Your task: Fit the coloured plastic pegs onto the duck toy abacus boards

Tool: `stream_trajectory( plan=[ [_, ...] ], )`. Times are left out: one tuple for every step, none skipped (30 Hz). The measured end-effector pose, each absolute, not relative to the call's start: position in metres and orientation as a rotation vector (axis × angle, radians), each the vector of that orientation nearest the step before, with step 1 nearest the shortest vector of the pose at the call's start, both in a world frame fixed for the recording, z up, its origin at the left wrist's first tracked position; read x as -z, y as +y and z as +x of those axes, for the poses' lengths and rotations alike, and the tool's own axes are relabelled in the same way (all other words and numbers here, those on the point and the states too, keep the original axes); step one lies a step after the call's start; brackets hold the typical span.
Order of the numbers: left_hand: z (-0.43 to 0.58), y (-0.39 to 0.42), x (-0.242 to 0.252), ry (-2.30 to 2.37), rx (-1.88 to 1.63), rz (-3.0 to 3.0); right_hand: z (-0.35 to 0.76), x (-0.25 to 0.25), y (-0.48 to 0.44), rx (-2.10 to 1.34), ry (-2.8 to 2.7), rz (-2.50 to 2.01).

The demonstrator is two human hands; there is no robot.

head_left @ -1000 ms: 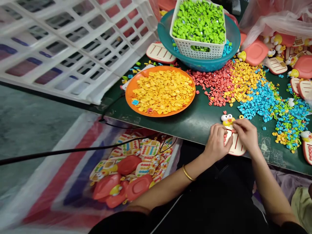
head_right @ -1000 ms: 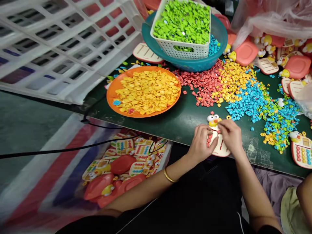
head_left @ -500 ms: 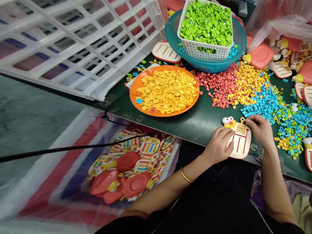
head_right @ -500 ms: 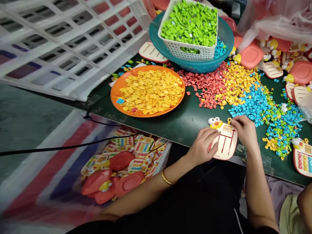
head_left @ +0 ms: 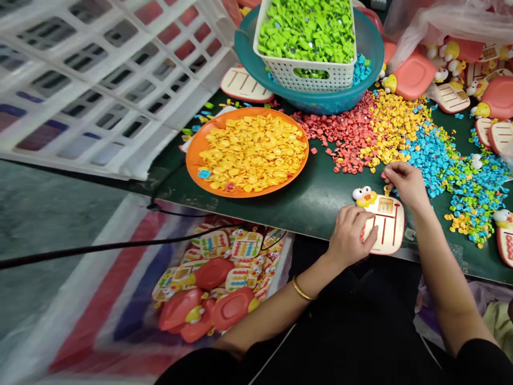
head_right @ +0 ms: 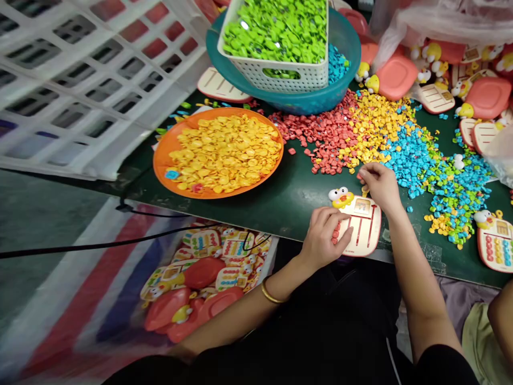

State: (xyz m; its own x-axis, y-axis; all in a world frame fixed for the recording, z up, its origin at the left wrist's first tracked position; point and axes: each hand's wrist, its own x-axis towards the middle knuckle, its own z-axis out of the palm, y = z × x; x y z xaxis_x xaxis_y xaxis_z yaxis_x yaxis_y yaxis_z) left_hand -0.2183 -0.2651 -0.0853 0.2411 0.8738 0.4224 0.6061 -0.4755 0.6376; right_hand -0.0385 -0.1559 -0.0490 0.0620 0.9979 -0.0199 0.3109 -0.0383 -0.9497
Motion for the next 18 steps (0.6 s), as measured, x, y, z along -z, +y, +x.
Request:
stream_trajectory(
  plan=[
    [-0.219, -0.265, 0.084, 1.370, -1.075, 2.191, -0.040, 0.049, -0.144, -0.962, -1.439, -1.511],
    [-0.219, -0.266, 0.082, 1.354, -1.060, 2.213, -0.042, 0.050, -0.133, -0.851, -1.511, -1.550],
    [-0.220, -0.265, 0.080, 1.320, -1.044, 2.240, -0.044, 0.049, -0.125, -0.711, -1.596, -1.592],
    [-0.220, -0.265, 0.078, 1.270, -1.027, 2.269, -0.046, 0.049, -0.118, -0.581, -1.696, -1.626],
    [-0.221, -0.265, 0.076, 1.208, -1.010, 2.295, -0.049, 0.048, -0.113, -0.487, -1.810, -1.651],
    [-0.221, -0.264, 0.075, 1.146, -0.991, 2.313, -0.053, 0.048, -0.111, -0.435, -1.929, -1.667],
    [-0.222, -0.263, 0.073, 1.092, -0.973, 2.321, -0.056, 0.047, -0.110, -0.410, -2.037, -1.682],
    [-0.222, -0.262, 0.072, 1.053, -0.956, 2.321, -0.060, 0.047, -0.111, -0.393, -2.125, -1.700],
    [-0.223, -0.261, 0.072, 1.032, -0.942, 2.313, -0.063, 0.046, -0.112, -0.371, -2.193, -1.722],
    [-0.224, -0.261, 0.071, 1.030, -0.931, 2.301, -0.065, 0.046, -0.115, -0.342, -2.240, -1.746],
    [-0.225, -0.260, 0.070, 1.043, -0.923, 2.288, -0.065, 0.046, -0.118, -0.319, -2.271, -1.762],
    [-0.226, -0.260, 0.070, 1.059, -0.916, 2.276, -0.064, 0.046, -0.121, -0.308, -2.290, -1.769],
    [-0.228, -0.260, 0.070, 1.073, -0.911, 2.267, -0.062, 0.045, -0.124, -0.304, -2.302, -1.769],
    [-0.229, -0.260, 0.069, 1.083, -0.905, 2.262, -0.059, 0.045, -0.128, -0.301, -2.307, -1.765],
    [-0.229, -0.260, 0.069, 1.089, -0.897, 2.261, -0.055, 0.046, -0.131, -0.292, -2.304, -1.759],
    [-0.229, -0.260, 0.069, 1.097, -0.882, 2.263, -0.050, 0.046, -0.134, -0.276, -2.302, -1.749],
    [-0.229, -0.260, 0.068, 1.111, -0.864, 2.266, -0.046, 0.047, -0.136, -0.253, -2.299, -1.738],
    [-0.228, -0.260, 0.068, 1.129, -0.844, 2.268, -0.041, 0.049, -0.137, -0.226, -2.294, -1.728]
  ],
)
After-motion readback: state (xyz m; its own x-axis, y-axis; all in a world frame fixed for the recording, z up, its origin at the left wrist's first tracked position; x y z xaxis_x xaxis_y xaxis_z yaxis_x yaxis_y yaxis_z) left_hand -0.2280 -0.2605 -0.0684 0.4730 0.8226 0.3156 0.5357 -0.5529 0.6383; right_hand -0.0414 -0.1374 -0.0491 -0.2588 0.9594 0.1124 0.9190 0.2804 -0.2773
